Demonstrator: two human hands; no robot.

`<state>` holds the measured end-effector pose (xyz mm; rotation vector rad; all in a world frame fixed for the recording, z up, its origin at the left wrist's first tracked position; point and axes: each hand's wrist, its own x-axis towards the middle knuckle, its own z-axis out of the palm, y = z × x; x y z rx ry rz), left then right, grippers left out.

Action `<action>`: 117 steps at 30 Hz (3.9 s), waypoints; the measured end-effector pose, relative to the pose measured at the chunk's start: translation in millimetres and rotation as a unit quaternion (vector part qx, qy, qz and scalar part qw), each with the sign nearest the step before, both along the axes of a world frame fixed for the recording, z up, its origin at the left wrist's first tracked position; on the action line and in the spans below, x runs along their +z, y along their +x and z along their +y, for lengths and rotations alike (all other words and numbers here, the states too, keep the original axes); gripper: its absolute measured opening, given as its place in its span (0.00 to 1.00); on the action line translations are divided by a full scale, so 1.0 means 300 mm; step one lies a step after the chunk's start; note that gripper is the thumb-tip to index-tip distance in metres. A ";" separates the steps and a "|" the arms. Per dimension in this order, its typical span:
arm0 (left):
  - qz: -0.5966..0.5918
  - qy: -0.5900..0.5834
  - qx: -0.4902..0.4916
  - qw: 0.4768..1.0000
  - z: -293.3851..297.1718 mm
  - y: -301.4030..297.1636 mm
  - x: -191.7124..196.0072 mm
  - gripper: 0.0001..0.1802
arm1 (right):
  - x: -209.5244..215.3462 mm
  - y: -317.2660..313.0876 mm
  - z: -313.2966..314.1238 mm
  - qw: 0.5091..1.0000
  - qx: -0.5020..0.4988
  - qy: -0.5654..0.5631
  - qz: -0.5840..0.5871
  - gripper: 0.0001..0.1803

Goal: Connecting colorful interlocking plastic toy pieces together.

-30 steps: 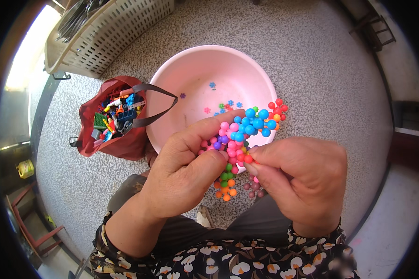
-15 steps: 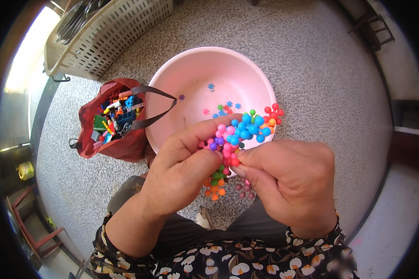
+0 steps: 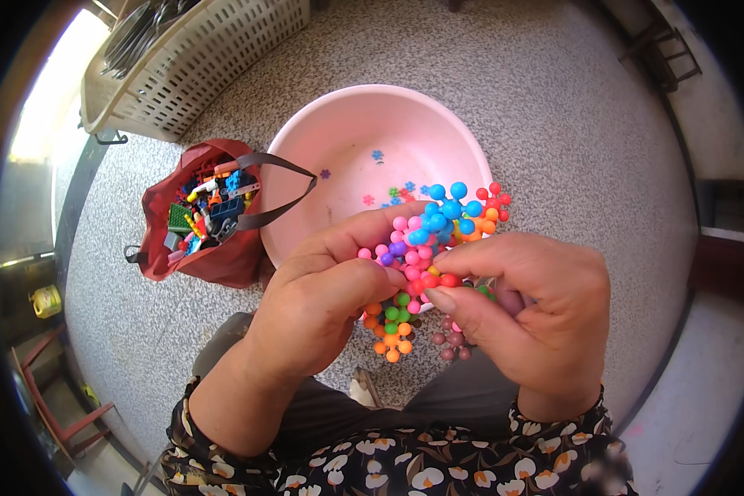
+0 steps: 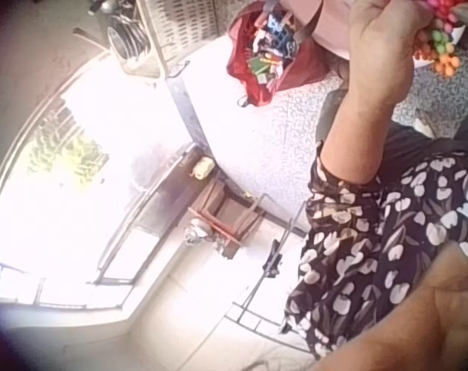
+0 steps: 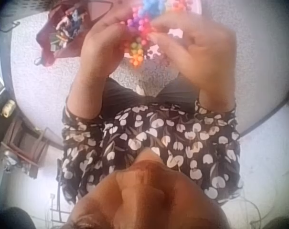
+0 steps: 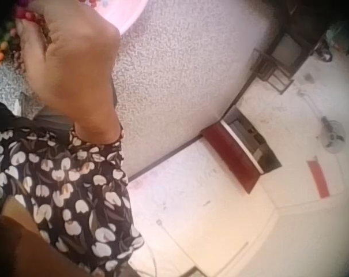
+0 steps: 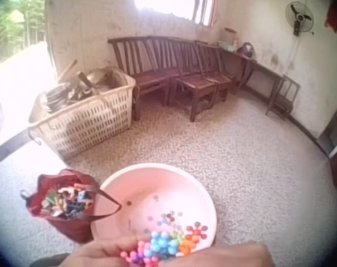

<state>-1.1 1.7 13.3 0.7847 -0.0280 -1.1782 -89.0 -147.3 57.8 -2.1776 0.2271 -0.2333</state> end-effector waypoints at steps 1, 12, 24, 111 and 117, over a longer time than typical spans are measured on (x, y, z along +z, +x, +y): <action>0.000 0.000 0.000 1.000 0.003 0.001 -0.002 0.26 | -0.002 0.002 0.000 1.000 0.000 0.000 0.000 0.09; 0.079 -0.006 0.058 0.995 0.004 0.028 0.002 0.32 | -0.096 0.064 -0.168 0.677 -0.161 0.715 -0.061 0.17; 0.067 -0.023 -0.028 0.997 0.005 0.016 0.021 0.27 | -0.074 0.017 -0.141 0.949 -0.042 0.269 -0.162 0.22; 0.078 -0.040 -0.064 0.994 0.010 0.024 -0.002 0.26 | -0.045 0.008 -0.122 0.956 0.157 -0.163 -0.188 0.10; 0.078 -0.011 -0.028 0.997 0.039 0.010 -0.041 0.25 | -0.060 0.015 -0.106 0.982 0.112 -0.003 -0.152 0.09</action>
